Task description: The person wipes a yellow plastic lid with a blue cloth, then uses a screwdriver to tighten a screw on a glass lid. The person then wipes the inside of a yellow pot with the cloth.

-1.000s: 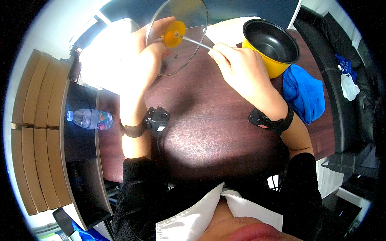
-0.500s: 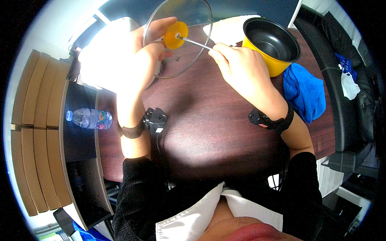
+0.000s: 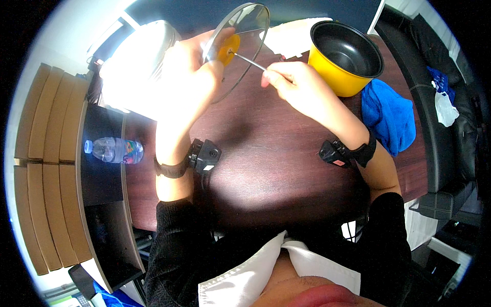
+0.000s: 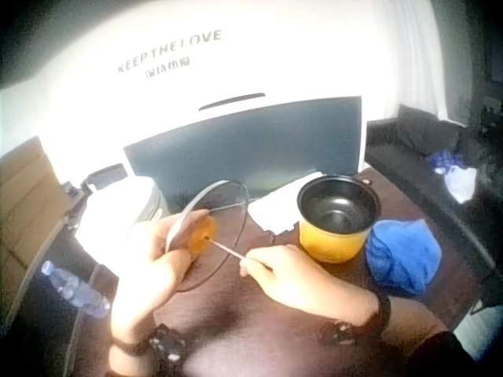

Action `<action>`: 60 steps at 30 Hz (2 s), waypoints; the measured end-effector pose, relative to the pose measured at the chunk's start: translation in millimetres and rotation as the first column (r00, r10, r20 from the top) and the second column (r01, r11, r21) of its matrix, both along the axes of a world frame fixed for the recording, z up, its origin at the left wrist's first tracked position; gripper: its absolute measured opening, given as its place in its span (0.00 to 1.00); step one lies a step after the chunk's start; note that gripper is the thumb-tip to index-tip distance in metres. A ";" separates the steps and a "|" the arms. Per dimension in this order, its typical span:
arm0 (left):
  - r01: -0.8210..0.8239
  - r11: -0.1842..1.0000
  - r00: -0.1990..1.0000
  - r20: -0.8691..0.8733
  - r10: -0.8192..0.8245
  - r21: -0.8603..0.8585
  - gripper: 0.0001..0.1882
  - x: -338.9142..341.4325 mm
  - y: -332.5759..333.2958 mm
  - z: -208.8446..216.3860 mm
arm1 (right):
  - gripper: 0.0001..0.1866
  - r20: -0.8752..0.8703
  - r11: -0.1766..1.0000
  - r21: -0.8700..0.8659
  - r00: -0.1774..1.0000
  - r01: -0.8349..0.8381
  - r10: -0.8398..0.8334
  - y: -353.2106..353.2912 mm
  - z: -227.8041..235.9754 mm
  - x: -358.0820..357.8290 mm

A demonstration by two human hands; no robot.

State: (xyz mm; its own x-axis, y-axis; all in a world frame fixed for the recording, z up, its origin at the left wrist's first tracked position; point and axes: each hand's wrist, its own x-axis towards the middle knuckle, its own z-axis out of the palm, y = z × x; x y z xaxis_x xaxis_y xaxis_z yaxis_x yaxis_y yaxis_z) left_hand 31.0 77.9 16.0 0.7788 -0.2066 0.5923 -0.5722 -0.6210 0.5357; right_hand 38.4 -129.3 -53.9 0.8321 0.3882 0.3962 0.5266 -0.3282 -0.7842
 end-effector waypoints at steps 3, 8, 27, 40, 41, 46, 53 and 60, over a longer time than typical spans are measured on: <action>0.032 0.999 0.998 -0.046 -0.034 -0.044 0.22 0.2 3.2 1.1 | 0.17 -0.617 0.925 0.345 0.703 -0.160 0.352 1.6 19.1 -9.9; 0.039 0.999 0.997 -0.072 -0.041 -0.028 0.31 -7.6 7.7 9.6 | 0.17 -0.583 0.888 0.413 0.691 -0.202 0.429 1.9 16.0 -5.2; 0.108 0.925 0.943 -0.257 -0.212 -0.364 0.31 -15.5 14.8 24.5 | 0.17 0.518 0.888 -0.242 0.826 0.390 -0.222 2.0 22.2 -13.2; 0.052 0.997 0.978 -0.201 -0.061 -0.049 0.27 -22.2 2.6 18.1 | 0.21 0.426 0.863 -0.345 0.881 0.368 -0.206 1.8 20.4 -19.0; 0.030 0.999 0.986 -0.161 -0.032 -0.014 0.27 -19.9 3.8 12.3 | 0.22 0.340 0.906 -0.304 0.922 0.296 -0.187 3.2 16.0 -16.4; 0.068 0.992 0.998 0.021 -0.066 -0.103 0.23 -4.5 2.0 -2.8 | 0.27 -0.177 0.999 -0.037 0.984 -0.034 0.027 7.4 3.3 -5.5; 0.089 0.993 0.991 -0.098 -0.096 -0.073 0.28 -21.6 -1.5 16.1 | 0.27 -0.692 0.915 0.369 0.610 -0.161 0.386 1.7 22.0 -13.3; 0.094 0.994 0.995 -0.006 -0.095 -0.060 0.30 -10.6 -13.4 -0.9 | 0.26 -0.718 0.826 0.559 0.458 -0.069 0.524 1.2 24.5 -14.5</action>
State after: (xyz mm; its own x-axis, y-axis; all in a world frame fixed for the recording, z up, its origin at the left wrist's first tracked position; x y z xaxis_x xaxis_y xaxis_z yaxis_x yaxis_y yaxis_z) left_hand 20.4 64.6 15.2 0.7627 -0.2442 0.5988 -0.6219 -0.5310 0.5756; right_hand 23.9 -128.0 -29.4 0.7055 0.6750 -0.2160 -0.4309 0.1665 -0.8869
